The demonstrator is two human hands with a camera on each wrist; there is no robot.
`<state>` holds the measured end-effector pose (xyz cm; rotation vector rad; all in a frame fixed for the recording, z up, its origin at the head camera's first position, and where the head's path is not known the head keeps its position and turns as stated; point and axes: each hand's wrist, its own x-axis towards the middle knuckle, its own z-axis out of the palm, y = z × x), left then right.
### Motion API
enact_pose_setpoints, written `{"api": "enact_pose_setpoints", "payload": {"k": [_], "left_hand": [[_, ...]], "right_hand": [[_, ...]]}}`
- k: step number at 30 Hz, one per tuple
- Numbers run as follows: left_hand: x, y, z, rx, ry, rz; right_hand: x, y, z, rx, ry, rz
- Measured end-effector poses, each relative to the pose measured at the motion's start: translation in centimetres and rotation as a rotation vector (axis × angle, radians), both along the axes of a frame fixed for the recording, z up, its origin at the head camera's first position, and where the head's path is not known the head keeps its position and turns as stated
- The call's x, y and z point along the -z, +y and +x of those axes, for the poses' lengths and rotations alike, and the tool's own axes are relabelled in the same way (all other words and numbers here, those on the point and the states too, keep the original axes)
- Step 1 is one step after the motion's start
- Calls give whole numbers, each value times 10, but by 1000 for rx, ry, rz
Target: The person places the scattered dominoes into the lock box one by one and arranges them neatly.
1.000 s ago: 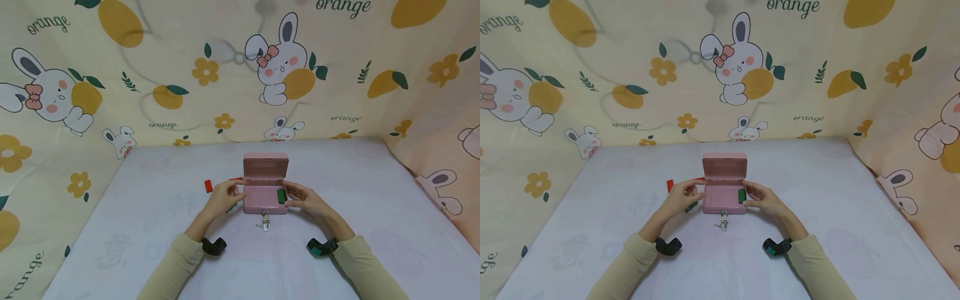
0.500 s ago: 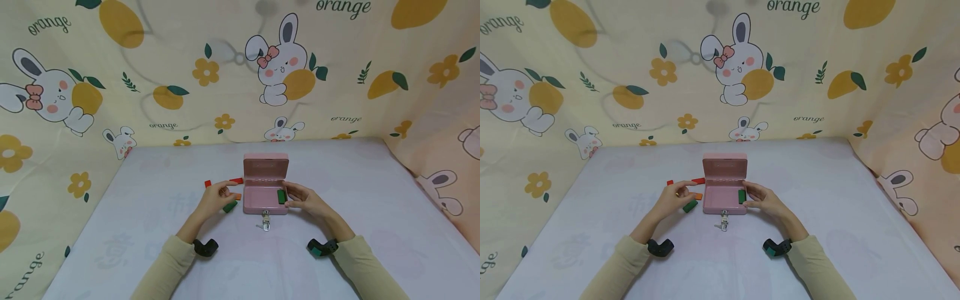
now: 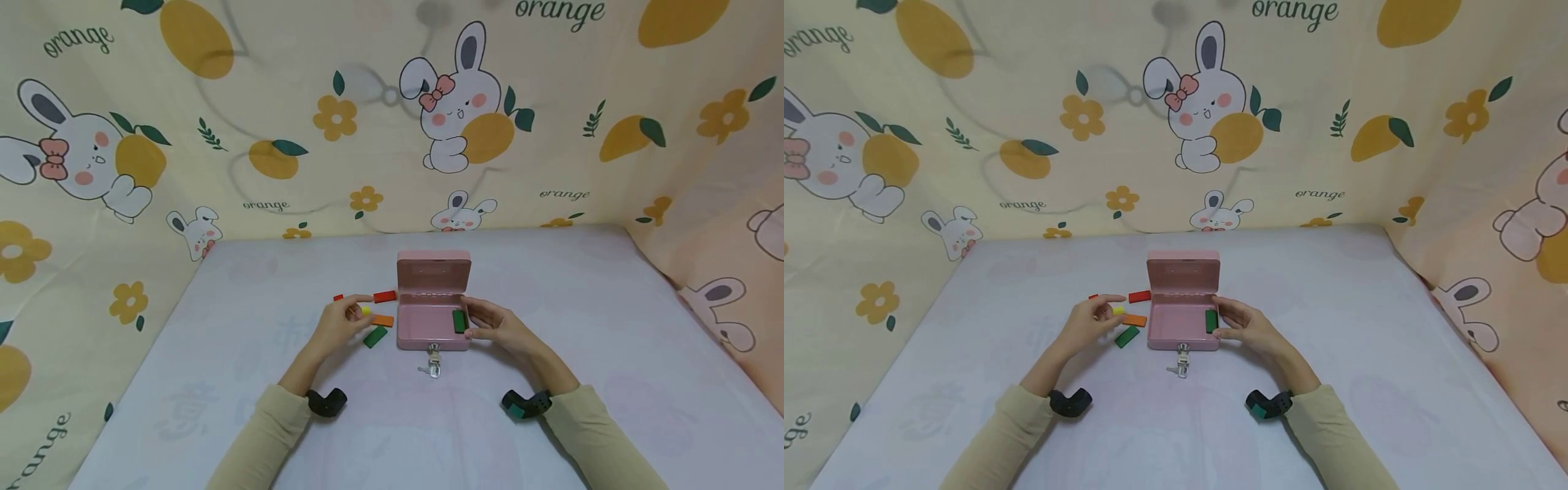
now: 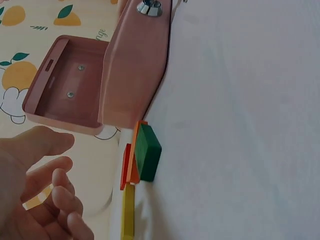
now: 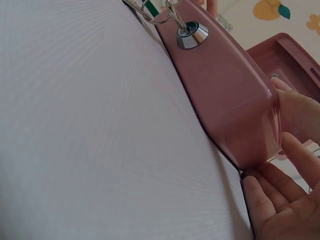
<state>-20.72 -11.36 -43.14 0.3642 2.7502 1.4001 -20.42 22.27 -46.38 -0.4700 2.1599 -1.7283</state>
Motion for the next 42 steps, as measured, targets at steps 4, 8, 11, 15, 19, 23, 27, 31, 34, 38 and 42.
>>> {"api": "enact_pose_setpoints", "payload": {"k": [4,8,11,15,19,23,27,31,34,38,42], "left_hand": [[1,-4,-2,-12,-2,-23],[2,-7,-3,-17,1,-34],[3,-9,-5,-23,6,-32],[3,-11,-6,-26,17,-28],[2,-15,-8,-30,23,-33],[3,-19,-11,-45,13,-44],[3,-22,-13,-55,1,-48],[2,-24,-14,-56,11,-53],[3,-25,-14,-59,20,-53],[3,-27,-16,-66,20,-56],[4,-29,-17,-81,10,-70]], "right_hand": [[0,0,0,-1,-1,-1],[0,0,0,-3,4,-8],[0,-1,0,-3,6,-13],[0,-1,0,-3,9,-11],[0,0,0,-5,17,-4],[0,0,0,-12,31,-2],[0,0,0,-8,32,0],[-1,0,1,-10,36,3],[-1,0,1,-7,24,-5],[-1,0,1,-1,1,-17],[-2,0,1,-8,0,-21]]}}
